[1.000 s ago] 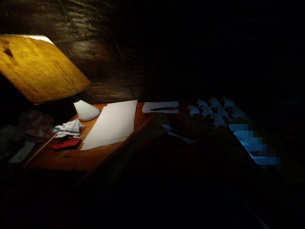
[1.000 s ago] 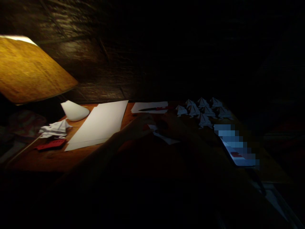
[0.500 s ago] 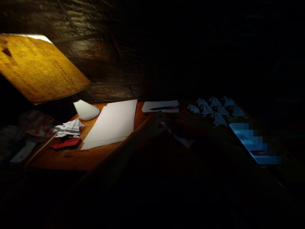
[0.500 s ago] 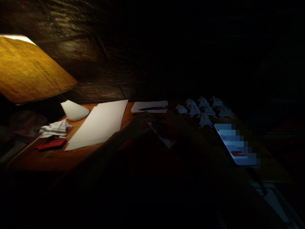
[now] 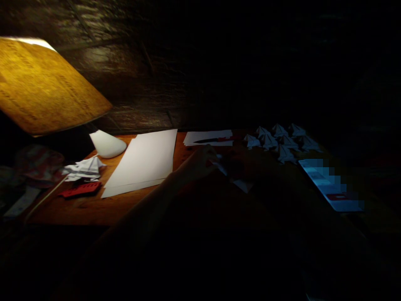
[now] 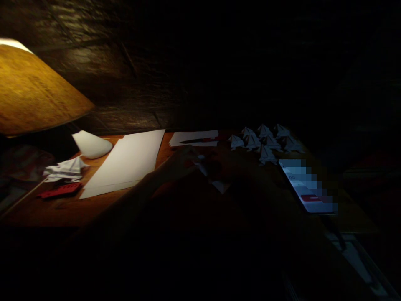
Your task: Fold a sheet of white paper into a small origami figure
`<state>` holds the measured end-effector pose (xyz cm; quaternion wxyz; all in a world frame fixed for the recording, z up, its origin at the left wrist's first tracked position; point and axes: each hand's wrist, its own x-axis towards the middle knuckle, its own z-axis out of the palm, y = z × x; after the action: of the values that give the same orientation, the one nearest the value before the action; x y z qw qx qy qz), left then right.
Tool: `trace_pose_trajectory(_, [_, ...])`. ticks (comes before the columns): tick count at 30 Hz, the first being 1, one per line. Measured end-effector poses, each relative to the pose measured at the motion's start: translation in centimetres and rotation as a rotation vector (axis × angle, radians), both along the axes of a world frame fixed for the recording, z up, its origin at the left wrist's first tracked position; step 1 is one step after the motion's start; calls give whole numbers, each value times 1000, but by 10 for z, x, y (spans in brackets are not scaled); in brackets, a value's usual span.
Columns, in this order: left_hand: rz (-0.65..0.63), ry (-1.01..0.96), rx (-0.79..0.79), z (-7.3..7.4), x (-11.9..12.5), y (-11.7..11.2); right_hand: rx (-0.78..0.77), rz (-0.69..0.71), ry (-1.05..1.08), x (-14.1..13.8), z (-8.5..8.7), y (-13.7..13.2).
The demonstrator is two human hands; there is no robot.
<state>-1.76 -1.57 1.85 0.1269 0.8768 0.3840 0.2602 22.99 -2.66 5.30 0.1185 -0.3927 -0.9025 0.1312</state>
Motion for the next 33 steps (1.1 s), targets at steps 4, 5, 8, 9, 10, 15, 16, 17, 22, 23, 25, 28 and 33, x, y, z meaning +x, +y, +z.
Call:
trace_pose_trajectory(4, [3,4,-5,1,1,-2,-25,48,28,0,0,1])
trace_pose_trajectory(5, [0,4,-7,1,1,-2,-28,55,32,0,0,1])
trace_pose_trajectory(8, [-3,-5,-11,1,1,-2,-30,47,40,1,-1,1])
trace_pose_trajectory(9, [1,-10,-13,0,1,-1,-35,48,38,1,-1,1])
trace_pose_trajectory(10, [7,-17,-15,0,1,-1,-42,52,39,1,-2,1])
trace_pose_trajectory(15, [6,-16,-17,-1,1,-1,-77,42,87,0,-2,0])
trace_pose_trajectory(16, [3,-17,-18,-1,1,-1,-87,21,91,0,-1,-1])
trace_pose_trajectory(17, [1,-21,-19,-1,1,-1,-97,5,88,-1,0,-1])
trace_pose_trajectory(22, [-11,-34,-7,-1,2,-1,-80,10,78,-1,0,-2])
trace_pose_trajectory(23, [-11,-34,-2,-1,2,-1,-73,26,78,-1,0,-1])
trace_pose_trajectory(25, [-12,-30,2,0,2,-1,-60,37,74,0,0,-1])
trace_pose_trajectory(28, [-9,-32,-10,0,1,-1,-41,10,47,0,2,-2])
trace_pose_trajectory(33, [-3,-37,-34,-1,0,1,-60,-5,70,1,2,-2])
